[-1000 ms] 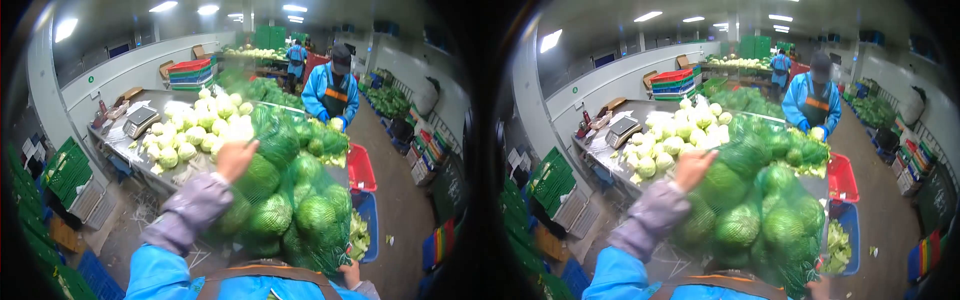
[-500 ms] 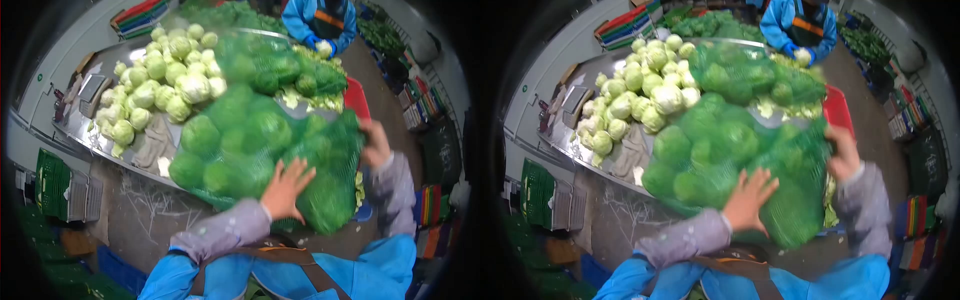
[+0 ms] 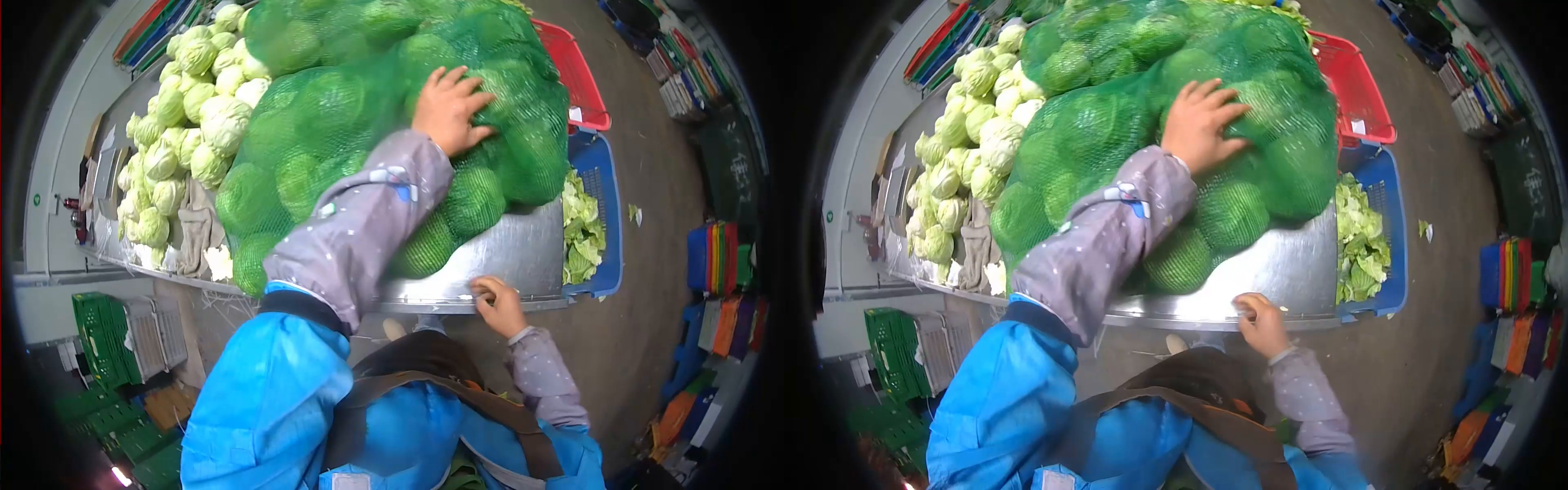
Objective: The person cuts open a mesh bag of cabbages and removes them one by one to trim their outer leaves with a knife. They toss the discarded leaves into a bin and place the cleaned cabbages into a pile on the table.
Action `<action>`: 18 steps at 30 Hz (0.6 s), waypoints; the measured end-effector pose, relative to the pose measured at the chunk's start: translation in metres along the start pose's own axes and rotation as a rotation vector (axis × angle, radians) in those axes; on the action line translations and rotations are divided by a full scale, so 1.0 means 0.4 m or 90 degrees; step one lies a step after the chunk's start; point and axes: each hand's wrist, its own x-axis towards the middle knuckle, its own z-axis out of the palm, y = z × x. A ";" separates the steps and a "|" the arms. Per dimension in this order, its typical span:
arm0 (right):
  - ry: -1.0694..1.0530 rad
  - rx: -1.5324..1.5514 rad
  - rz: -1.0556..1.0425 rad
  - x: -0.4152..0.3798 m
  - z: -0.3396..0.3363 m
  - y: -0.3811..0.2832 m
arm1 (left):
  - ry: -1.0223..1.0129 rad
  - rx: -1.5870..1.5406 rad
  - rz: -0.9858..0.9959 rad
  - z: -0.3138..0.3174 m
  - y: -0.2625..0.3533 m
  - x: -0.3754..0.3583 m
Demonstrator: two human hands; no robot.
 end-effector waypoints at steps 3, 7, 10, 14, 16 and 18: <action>0.112 0.371 0.073 0.022 0.049 0.036 | -0.024 0.003 0.014 -0.006 0.007 -0.004; 0.171 0.689 0.232 0.124 0.022 0.031 | -0.133 0.010 -0.043 -0.098 0.108 -0.088; 0.217 0.849 0.184 0.191 -0.014 0.046 | -0.231 -0.019 -0.089 -0.152 0.261 -0.224; 0.120 0.784 0.117 0.252 -0.024 0.000 | -0.443 0.113 -0.266 -0.054 0.278 -0.249; 0.118 0.761 0.132 0.262 -0.023 -0.012 | -0.541 0.071 -0.276 -0.017 0.251 -0.246; 0.132 0.832 0.113 0.256 -0.010 0.009 | -0.486 0.051 -0.125 -0.014 0.216 -0.271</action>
